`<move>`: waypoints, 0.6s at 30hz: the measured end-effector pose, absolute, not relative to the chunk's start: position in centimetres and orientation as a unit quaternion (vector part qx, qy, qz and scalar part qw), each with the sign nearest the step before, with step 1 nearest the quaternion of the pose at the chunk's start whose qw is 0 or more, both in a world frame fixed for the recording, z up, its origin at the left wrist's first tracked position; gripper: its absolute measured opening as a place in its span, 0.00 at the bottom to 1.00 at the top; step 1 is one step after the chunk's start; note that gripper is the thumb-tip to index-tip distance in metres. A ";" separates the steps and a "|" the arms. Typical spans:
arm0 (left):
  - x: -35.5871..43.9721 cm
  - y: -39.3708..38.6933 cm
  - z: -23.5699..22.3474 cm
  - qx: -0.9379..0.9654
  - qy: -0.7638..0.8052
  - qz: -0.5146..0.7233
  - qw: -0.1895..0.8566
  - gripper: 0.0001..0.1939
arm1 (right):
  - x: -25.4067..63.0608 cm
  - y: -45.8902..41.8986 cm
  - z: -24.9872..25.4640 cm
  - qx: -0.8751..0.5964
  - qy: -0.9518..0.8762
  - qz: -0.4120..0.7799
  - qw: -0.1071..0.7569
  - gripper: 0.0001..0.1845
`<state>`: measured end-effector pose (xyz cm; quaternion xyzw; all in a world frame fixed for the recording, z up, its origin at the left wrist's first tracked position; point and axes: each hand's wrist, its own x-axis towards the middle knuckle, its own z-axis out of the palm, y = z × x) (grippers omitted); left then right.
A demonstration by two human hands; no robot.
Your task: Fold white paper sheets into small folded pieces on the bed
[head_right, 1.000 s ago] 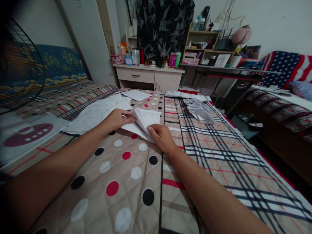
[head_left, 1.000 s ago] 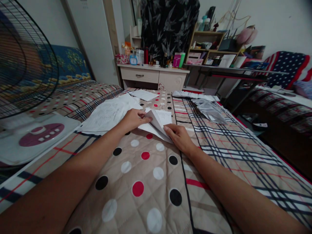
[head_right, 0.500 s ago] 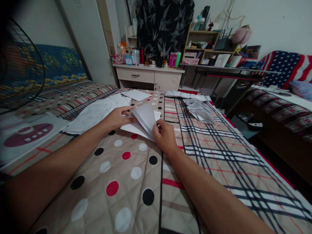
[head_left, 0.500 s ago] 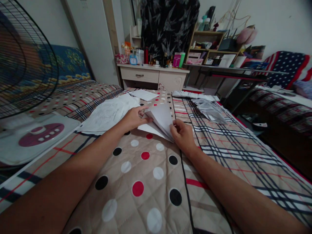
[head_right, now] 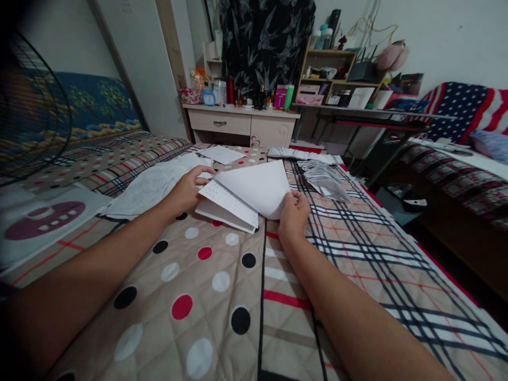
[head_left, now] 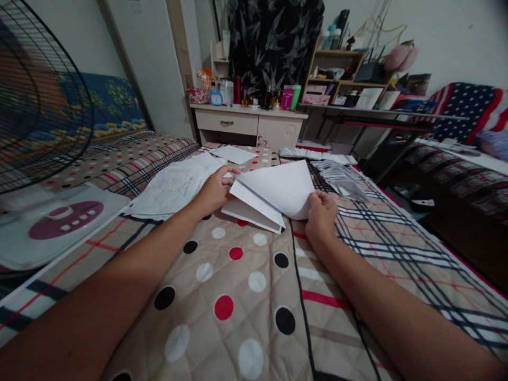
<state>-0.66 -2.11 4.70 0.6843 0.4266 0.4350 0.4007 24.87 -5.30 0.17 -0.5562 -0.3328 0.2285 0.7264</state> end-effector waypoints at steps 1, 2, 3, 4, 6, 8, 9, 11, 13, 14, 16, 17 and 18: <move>-0.6 -2.1 4.6 0.676 0.428 0.438 0.410 0.32 | 25.1 -5.1 0.0 -0.550 -0.319 0.238 0.734 0.13; -0.6 -2.1 4.5 0.666 0.434 0.442 0.416 0.35 | 25.3 -4.9 -0.1 -0.544 -0.305 0.245 0.742 0.13; -0.6 -2.0 4.3 0.654 0.444 0.448 0.418 0.37 | 25.4 -4.8 -0.3 -0.540 -0.292 0.247 0.750 0.13; -0.6 -1.9 4.2 0.643 0.456 0.456 0.412 0.38 | 25.5 -4.6 -0.3 -0.538 -0.279 0.244 0.758 0.12; -0.7 -1.6 3.8 0.627 0.475 0.482 0.386 0.39 | 25.6 -4.5 -0.4 -0.533 -0.257 0.238 0.771 0.11; -0.9 -1.2 3.5 0.627 0.469 0.499 0.372 0.38 | 25.7 -4.4 -0.4 -0.526 -0.239 0.238 0.781 0.10; -1.0 -1.1 3.3 0.631 0.459 0.499 0.377 0.35 | 25.7 -4.4 -0.4 -0.521 -0.235 0.242 0.784 0.09; -1.0 -0.9 3.0 0.651 0.440 0.465 0.408 0.26 | 25.8 -4.3 -0.4 -0.514 -0.237 0.250 0.786 0.09; -1.0 -1.0 2.7 0.675 0.432 0.395 0.449 0.16 | 26.0 -4.2 -0.7 -0.513 -0.245 0.257 0.782 0.10; -0.9 -1.1 2.6 0.683 0.431 0.362 0.466 0.14 | 26.1 -4.2 -0.8 -0.514 -0.250 0.258 0.779 0.11; -0.9 -1.3 2.6 0.683 0.438 0.324 0.487 0.13 | 26.3 -4.0 -1.0 -0.518 -0.263 0.255 0.773 0.12; -0.9 -1.4 2.8 0.674 0.447 0.326 0.489 0.13 | 26.3 -4.0 -1.1 -0.519 -0.267 0.253 0.771 0.12; -1.1 -1.4 3.2 0.665 0.457 0.338 0.484 0.13 | 26.4 -4.0 -1.2 -0.518 -0.270 0.251 0.772 0.12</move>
